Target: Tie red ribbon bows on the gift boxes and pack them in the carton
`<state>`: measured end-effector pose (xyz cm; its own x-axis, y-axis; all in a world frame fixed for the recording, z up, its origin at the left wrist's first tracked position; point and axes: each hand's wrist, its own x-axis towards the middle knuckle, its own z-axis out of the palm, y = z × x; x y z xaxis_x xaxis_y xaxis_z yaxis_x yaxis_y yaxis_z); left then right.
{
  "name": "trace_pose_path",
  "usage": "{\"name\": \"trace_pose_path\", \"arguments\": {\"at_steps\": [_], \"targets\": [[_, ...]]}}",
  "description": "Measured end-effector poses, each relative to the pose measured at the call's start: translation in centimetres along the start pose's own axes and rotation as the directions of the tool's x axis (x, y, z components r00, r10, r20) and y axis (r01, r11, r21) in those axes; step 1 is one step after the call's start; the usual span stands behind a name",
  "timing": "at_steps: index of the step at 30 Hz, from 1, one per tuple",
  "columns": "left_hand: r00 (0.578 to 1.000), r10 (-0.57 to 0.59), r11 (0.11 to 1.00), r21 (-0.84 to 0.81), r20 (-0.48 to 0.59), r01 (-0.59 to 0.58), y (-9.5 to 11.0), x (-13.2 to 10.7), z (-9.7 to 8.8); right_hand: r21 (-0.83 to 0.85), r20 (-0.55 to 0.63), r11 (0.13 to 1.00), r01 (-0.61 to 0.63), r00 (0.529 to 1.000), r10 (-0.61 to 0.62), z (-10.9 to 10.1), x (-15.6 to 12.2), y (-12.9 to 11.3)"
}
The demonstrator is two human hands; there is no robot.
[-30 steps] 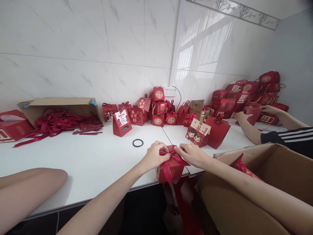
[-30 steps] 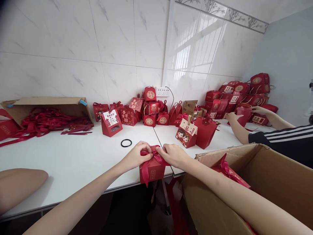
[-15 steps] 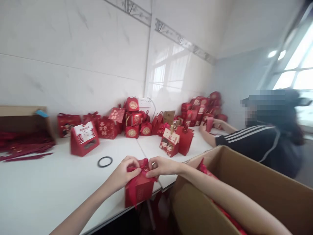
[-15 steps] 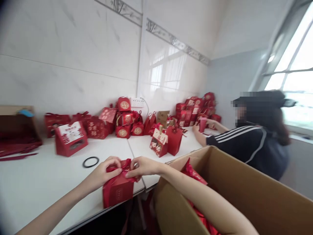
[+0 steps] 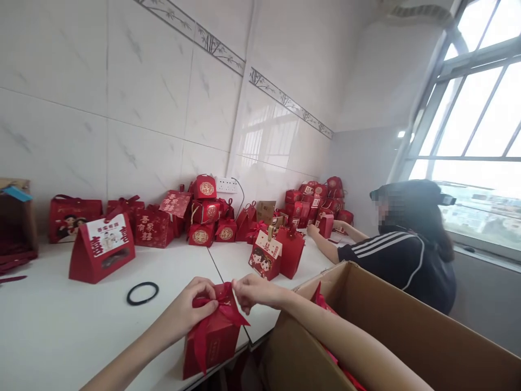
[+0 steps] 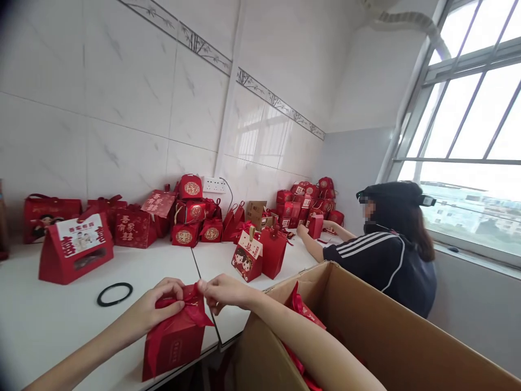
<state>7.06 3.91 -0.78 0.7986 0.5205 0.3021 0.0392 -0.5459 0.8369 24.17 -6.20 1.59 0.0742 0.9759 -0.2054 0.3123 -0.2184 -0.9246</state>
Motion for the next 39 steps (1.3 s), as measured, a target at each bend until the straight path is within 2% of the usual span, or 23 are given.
{"name": "trace_pose_path", "arguments": {"at_steps": [3,6,7,9,12,14,15,17,21,26,29,31,34,39], "targets": [[1.000,-0.005,1.000,0.007,0.026,0.005,0.4,-0.1,0.3,-0.117,-0.179,0.993,-0.014,0.984,-0.008,0.3,0.3,-0.1],[0.999,-0.033,0.999,0.015,0.019,0.033,0.8,-0.3,0.6,-0.275,-0.164,0.961,0.000,0.985,-0.047,0.5,0.2,0.0],[0.999,-0.041,0.999,0.026,-0.023,0.041,0.9,-0.5,0.7,-0.287,-0.150,0.958,0.007,0.987,-0.052,0.5,0.1,0.0],[0.983,-0.050,0.997,0.042,-0.178,0.058,0.9,-1.0,0.6,-0.275,-0.136,0.961,0.015,0.989,-0.055,0.4,-0.2,0.0],[0.893,-0.129,0.989,0.012,-0.432,0.149,0.6,-1.9,0.2,-0.279,-0.131,0.960,0.024,0.989,-0.063,0.4,-0.4,0.0],[0.848,-0.223,0.965,0.013,-0.481,0.261,0.5,-2.5,-0.2,-0.292,-0.154,0.956,0.021,0.986,-0.069,0.5,-0.4,-0.3],[0.847,-0.261,0.951,0.029,-0.462,0.308,0.6,-2.8,-0.3,-0.307,-0.174,0.951,0.025,0.981,-0.082,0.5,-0.5,-0.4],[0.875,-0.307,0.930,0.077,-0.374,0.360,1.0,-3.1,-0.5,-0.360,-0.229,0.932,0.037,0.965,-0.127,0.7,-0.6,-0.7],[0.914,-0.348,0.921,0.108,-0.206,0.375,1.7,-2.8,-0.4,-0.416,-0.295,0.909,0.012,0.944,-0.147,0.8,-0.6,-0.9],[0.922,-0.349,0.934,0.013,-0.167,0.356,0.5,-2.3,0.1,-0.214,-0.212,0.975,0.065,0.971,-0.112,0.6,-0.1,-0.6],[0.920,-0.366,0.929,-0.105,-0.136,0.354,-0.6,-2.6,0.2,-0.067,-0.160,0.998,0.023,0.986,-0.033,0.4,-0.1,-0.6],[0.917,-0.372,0.926,-0.122,-0.142,0.356,-0.7,-2.9,0.2,0.012,-0.093,1.000,-0.028,0.995,0.029,0.3,-0.1,-0.5],[0.902,-0.390,0.918,-0.150,-0.184,0.366,0.2,-3.5,0.0,0.096,-0.017,0.994,-0.047,0.999,0.049,0.2,-0.3,-0.2],[0.895,-0.432,0.828,-0.443,-0.110,0.345,2.2,-3.9,-0.3,0.192,0.050,0.981,0.006,0.999,-0.016,0.0,-0.8,0.2]]}}
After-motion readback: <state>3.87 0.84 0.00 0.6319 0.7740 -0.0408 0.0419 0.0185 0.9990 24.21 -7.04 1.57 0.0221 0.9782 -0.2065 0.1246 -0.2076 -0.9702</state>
